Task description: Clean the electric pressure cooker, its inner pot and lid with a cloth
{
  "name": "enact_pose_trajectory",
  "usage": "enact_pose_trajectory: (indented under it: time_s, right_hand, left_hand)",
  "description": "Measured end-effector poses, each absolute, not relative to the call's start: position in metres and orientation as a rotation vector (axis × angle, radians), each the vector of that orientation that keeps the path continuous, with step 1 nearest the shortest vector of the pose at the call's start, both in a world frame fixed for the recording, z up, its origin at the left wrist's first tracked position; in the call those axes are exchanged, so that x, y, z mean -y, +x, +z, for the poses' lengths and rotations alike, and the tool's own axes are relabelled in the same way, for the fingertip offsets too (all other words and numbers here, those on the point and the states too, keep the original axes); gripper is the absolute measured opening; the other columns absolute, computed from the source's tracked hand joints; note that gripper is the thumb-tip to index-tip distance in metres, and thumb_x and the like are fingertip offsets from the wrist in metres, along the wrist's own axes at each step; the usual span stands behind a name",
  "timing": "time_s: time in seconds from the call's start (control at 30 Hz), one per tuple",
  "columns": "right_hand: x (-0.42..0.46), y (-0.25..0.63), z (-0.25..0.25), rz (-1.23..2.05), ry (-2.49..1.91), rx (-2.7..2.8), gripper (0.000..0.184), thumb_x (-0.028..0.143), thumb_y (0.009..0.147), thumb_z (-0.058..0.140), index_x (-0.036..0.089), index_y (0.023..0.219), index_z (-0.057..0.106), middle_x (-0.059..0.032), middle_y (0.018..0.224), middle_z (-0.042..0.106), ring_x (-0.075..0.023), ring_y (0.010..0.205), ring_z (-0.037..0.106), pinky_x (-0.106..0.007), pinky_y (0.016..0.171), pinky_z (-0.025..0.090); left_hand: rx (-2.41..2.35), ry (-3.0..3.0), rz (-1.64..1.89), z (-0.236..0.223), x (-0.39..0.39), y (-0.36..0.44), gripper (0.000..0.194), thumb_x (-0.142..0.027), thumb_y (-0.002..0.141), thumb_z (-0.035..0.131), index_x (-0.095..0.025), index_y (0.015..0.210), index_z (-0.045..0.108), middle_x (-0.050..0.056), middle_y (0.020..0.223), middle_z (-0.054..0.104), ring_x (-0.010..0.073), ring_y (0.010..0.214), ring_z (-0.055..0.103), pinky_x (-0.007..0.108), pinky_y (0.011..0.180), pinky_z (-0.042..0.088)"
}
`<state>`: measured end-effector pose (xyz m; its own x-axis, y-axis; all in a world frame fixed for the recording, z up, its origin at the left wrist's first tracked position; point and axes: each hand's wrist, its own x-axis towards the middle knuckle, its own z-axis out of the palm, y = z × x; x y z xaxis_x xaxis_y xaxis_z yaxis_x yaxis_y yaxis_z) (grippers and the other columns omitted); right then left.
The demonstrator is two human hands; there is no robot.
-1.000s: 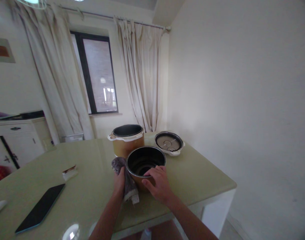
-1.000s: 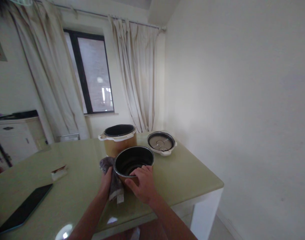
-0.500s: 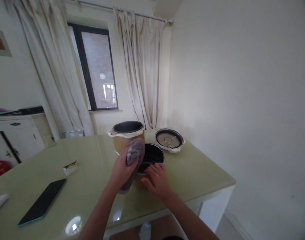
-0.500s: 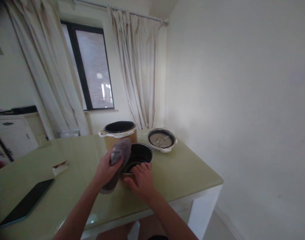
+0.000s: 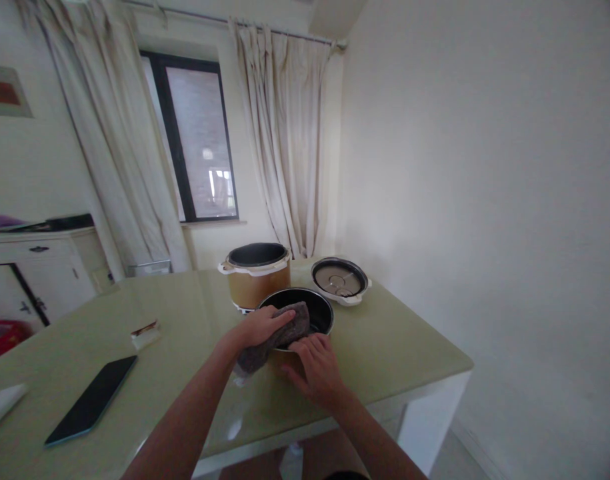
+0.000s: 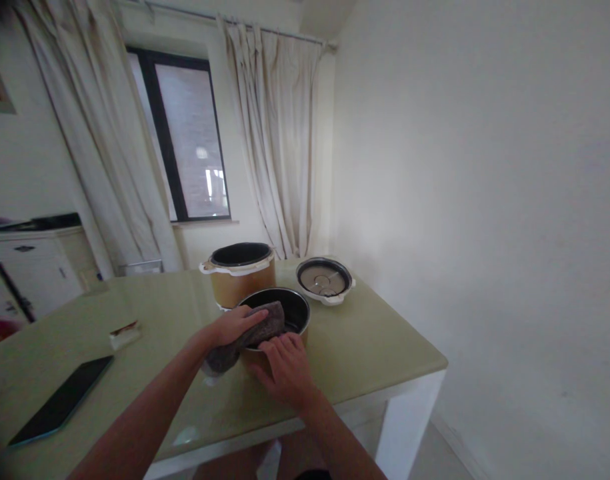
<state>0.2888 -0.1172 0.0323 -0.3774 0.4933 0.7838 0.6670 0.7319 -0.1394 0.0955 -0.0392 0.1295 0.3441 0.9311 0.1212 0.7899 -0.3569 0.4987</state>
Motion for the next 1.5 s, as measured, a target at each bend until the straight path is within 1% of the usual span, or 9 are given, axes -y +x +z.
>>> enact_pose_trajectory:
  time_s: [0.13,0.33,0.47,0.67,0.83,0.93,1.07,1.23,1.5]
  right_hand:
    - [0.115,0.288,0.036,-0.119,-0.873,1.976,0.033,0.050,0.106,0.053,0.022,0.121,0.063,-0.0071,0.102,0.073,-0.0246,0.098,0.064,-0.043,0.097,0.042]
    - [0.080,0.312,0.051,0.061,-0.890,1.873,0.048,0.055,0.110,0.040,0.023,0.082,0.062,-0.0017,0.077,0.067,-0.0191,0.079,0.060,-0.037,0.086,0.044]
    - [0.062,0.312,0.060,-0.020,-1.017,1.863,0.055,0.052,0.112,0.032,0.024,0.070,0.054,-0.0007,0.067,0.059,-0.0184,0.069,0.054,-0.035,0.076,0.041]
    - [0.087,0.282,0.053,-0.233,-1.035,1.905,0.050,0.046,0.112,0.031,0.022,0.080,0.061,-0.0065,0.076,0.065,-0.0224,0.080,0.056,-0.039,0.082,0.037]
    - [0.079,0.315,0.058,-0.095,-0.926,1.893,0.057,0.049,0.113,0.025,0.024,0.069,0.052,-0.0024,0.066,0.058,-0.0194,0.071,0.053,-0.037,0.079,0.037]
    - [0.065,0.336,0.064,-0.069,-0.927,1.865,0.062,0.048,0.114,0.023,0.024,0.061,0.045,0.0001,0.058,0.052,-0.0169,0.062,0.048,-0.036,0.075,0.036]
    - [0.071,0.320,0.058,-0.249,-1.003,1.871,0.059,0.039,0.114,0.029,0.022,0.063,0.052,-0.0022,0.060,0.060,-0.0173,0.064,0.050,-0.037,0.076,0.032]
    - [0.092,0.287,0.046,-0.387,-1.003,1.883,0.048,0.042,0.111,0.037,0.019,0.077,0.064,-0.0080,0.073,0.068,-0.0214,0.077,0.057,-0.039,0.081,0.032]
    - [0.060,0.327,0.056,-0.204,-0.916,1.902,0.065,0.041,0.115,0.025,0.021,0.058,0.049,-0.0002,0.054,0.056,-0.0152,0.058,0.044,-0.036,0.076,0.032]
  left_hand:
    - [-1.521,2.336,0.566,0.133,0.030,0.089,0.067,-0.077,0.092,0.041,-0.019,0.078,0.072,0.009,0.084,0.074,0.0262,0.079,0.067,0.034,0.072,0.044]
    - [-1.386,2.313,0.733,0.128,0.029,0.064,0.065,-0.069,0.098,0.037,-0.019,0.073,0.072,0.007,0.075,0.072,0.0233,0.075,0.065,0.032,0.072,0.045]
    - [-1.596,2.314,0.723,0.122,0.044,0.075,0.063,-0.063,0.102,0.034,-0.019,0.078,0.073,0.011,0.080,0.074,0.0266,0.082,0.069,0.033,0.078,0.047]
    - [-1.747,2.522,0.559,0.115,0.070,0.118,0.035,-0.046,0.099,0.054,-0.024,0.117,0.075,0.018,0.113,0.075,0.0323,0.107,0.069,0.041,0.094,0.048]
    - [-1.538,2.526,0.561,0.121,0.065,0.107,0.058,-0.060,0.102,0.037,-0.019,0.085,0.074,0.012,0.083,0.074,0.0262,0.082,0.070,0.033,0.078,0.046]
    - [-1.399,2.559,0.601,0.122,0.052,0.091,0.058,-0.057,0.101,0.036,-0.018,0.075,0.070,0.009,0.073,0.071,0.0212,0.070,0.065,0.031,0.069,0.041]
    - [-1.552,2.553,0.680,0.119,0.049,0.101,0.061,-0.057,0.103,0.032,-0.019,0.072,0.069,0.010,0.074,0.073,0.0212,0.070,0.066,0.032,0.067,0.039]
    - [-1.713,2.541,0.686,0.110,0.062,0.118,0.061,-0.058,0.104,0.031,-0.019,0.082,0.072,0.012,0.085,0.077,0.0247,0.080,0.071,0.032,0.068,0.040]
    - [-1.456,2.509,0.962,0.095,0.040,0.080,0.058,-0.056,0.101,0.029,-0.022,0.065,0.059,0.009,0.065,0.068,0.0207,0.063,0.064,0.031,0.062,0.039]
